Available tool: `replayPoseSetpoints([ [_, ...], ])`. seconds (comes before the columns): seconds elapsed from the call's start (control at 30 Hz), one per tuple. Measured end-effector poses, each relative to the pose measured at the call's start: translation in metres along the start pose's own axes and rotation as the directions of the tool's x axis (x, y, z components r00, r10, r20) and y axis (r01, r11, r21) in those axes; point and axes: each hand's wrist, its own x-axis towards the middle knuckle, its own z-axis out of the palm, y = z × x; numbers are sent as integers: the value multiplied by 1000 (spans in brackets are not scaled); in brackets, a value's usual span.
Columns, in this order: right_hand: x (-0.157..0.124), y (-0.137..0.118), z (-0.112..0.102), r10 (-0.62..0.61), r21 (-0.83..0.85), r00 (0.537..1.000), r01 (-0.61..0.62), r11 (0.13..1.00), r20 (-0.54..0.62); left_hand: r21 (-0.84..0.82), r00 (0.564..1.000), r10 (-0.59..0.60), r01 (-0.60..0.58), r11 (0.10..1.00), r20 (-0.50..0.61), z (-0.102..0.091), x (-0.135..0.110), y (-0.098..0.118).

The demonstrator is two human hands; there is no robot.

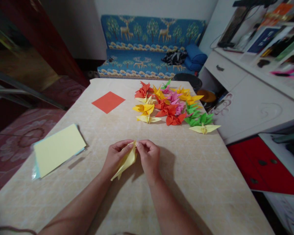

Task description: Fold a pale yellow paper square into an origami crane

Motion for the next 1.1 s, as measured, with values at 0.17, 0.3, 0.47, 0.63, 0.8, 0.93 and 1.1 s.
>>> replayPoseSetpoints([
  [0.17,2,2,0,39,7,999,-39,999,25,-45,1000,-18,19,999,18,0,0,2],
  [0.3,3,2,1,73,28,996,-75,997,41,-45,999,-31,32,998,17,0,0,4],
  [0.47,3,2,1,80,18,996,-81,997,49,-33,999,-46,46,998,12,0,0,5],
  [0.63,3,4,0,62,9,997,-63,998,40,-2,999,-38,38,999,14,0,0,3],
  [0.8,3,5,1,38,1,999,-38,999,24,4,999,-39,39,999,28,1,-2,5],
  [0.93,2,4,2,12,-35,1000,-12,999,-1,20,998,-52,51,998,37,2,-3,5],
  [1.1,0,3,4,-31,-75,999,31,997,8,20,999,-15,15,1000,33,2,-3,-2],
])
